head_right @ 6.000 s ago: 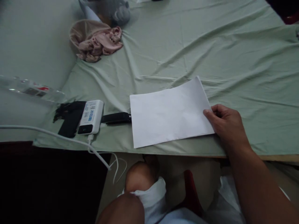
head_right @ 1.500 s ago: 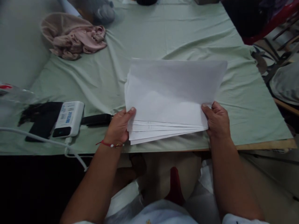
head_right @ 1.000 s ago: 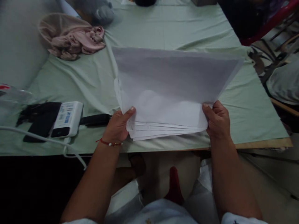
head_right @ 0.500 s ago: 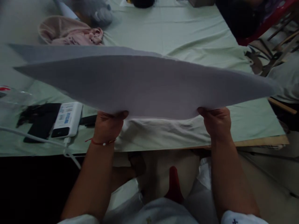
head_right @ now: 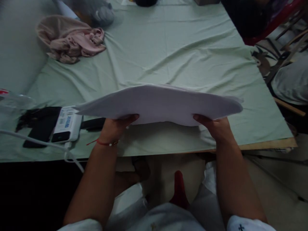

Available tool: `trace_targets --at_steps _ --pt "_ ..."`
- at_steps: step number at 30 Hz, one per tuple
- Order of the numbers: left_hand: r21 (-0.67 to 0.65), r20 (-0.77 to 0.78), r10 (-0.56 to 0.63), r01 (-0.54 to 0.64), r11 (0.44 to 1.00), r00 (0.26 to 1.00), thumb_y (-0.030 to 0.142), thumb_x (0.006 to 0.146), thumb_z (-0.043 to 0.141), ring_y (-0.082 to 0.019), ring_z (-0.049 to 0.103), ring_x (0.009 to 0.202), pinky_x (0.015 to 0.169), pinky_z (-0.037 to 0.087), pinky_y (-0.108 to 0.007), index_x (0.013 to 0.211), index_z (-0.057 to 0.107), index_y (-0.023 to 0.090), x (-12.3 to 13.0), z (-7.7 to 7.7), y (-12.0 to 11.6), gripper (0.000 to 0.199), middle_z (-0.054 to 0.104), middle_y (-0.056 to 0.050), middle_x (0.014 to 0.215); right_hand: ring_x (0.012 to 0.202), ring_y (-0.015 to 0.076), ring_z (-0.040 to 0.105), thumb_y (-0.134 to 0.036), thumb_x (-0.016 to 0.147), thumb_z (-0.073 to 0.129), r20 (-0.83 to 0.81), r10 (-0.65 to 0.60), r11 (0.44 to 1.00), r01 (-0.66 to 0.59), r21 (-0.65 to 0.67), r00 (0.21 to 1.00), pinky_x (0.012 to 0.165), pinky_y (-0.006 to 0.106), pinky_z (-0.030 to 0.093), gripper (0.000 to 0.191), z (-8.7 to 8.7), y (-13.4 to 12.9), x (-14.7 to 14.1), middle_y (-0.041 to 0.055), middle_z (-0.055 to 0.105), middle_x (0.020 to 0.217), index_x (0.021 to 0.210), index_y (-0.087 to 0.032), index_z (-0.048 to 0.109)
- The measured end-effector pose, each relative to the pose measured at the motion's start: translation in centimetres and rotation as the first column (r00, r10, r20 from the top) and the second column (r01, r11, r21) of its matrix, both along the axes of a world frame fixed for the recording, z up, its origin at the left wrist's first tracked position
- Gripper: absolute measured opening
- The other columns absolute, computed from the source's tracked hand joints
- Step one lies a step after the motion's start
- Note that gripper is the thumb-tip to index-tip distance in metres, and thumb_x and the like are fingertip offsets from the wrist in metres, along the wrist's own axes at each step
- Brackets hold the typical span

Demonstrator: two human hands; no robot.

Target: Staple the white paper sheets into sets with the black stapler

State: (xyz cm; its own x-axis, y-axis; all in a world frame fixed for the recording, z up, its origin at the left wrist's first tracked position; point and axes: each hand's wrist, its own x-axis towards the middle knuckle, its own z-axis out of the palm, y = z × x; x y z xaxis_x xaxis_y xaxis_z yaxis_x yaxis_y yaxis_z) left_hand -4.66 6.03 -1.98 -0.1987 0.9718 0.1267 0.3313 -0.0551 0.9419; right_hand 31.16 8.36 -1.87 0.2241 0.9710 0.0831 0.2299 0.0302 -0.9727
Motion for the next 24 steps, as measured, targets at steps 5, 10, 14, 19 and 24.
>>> trace_targets --at_steps 5,10,14,19,24 --pt "-0.041 -0.007 -0.094 0.093 0.995 0.996 0.047 0.072 0.091 -0.027 0.071 0.083 0.084 0.061 -0.041 0.085 0.079 0.027 -0.7 1.0 -0.7 0.027 0.078 -0.003 0.084 0.097 0.0282 0.074 -0.037 0.061 0.1 0.092 -0.05 0.999 0.049 0.012 0.995 0.097 0.045 0.061 0.038 -0.2 -0.3 0.5 0.0008 0.077 0.091 0.089 -0.029 0.075" --pt "-0.069 0.068 -0.245 0.25 0.966 0.967 0.046 0.073 0.092 -0.024 0.07 0.076 0.069 0.058 -0.035 0.097 0.087 0.026 -0.5 1.7 -0.3 0.031 0.081 -0.004 0.087 0.096 0.0254 0.075 -0.031 0.06 0.102 0.014 -0.002 1.0 0.002 0.03 1.0 0.093 0.044 0.063 0.045 -1.5 0.0 0.9 -0.0019 0.078 0.09 0.098 -0.028 0.078" --pt "-0.044 -0.073 -0.189 0.186 0.982 0.979 0.051 0.069 0.094 -0.029 0.071 0.084 0.086 0.061 -0.041 0.077 0.082 0.029 -1.1 0.3 0.1 0.027 0.075 -0.004 0.074 0.1 0.0259 0.076 -0.026 0.059 0.104 -0.017 0.061 0.996 -0.06 0.059 0.998 0.096 0.04 0.064 0.04 -1.7 0.2 1.0 -0.0023 0.079 0.087 0.09 -0.031 0.08" --pt "-0.093 -0.107 -0.269 0.259 0.961 0.957 0.054 0.074 0.089 -0.027 0.068 0.074 0.088 0.06 -0.044 0.074 0.08 0.031 -1.6 -0.8 0.1 0.024 0.072 -0.003 0.069 0.095 0.025 0.076 -0.021 0.058 0.104 0.047 0.096 0.995 -0.097 0.025 0.994 0.094 0.038 0.063 0.042 -1.9 0.3 1.2 -0.0039 0.08 0.087 0.091 -0.032 0.081" --pt "-0.071 -0.013 -0.132 0.13 0.989 0.991 0.051 0.068 0.093 -0.03 0.072 0.093 0.102 0.056 -0.05 0.083 0.079 0.026 -1.6 -1.2 -0.1 0.032 0.074 -0.005 0.078 0.091 0.0239 0.076 -0.025 0.058 0.104 0.043 0.078 0.997 -0.079 0.027 0.996 0.09 0.038 0.063 0.04 -2.6 0.3 1.5 -0.0053 0.081 0.089 0.09 -0.031 0.081"
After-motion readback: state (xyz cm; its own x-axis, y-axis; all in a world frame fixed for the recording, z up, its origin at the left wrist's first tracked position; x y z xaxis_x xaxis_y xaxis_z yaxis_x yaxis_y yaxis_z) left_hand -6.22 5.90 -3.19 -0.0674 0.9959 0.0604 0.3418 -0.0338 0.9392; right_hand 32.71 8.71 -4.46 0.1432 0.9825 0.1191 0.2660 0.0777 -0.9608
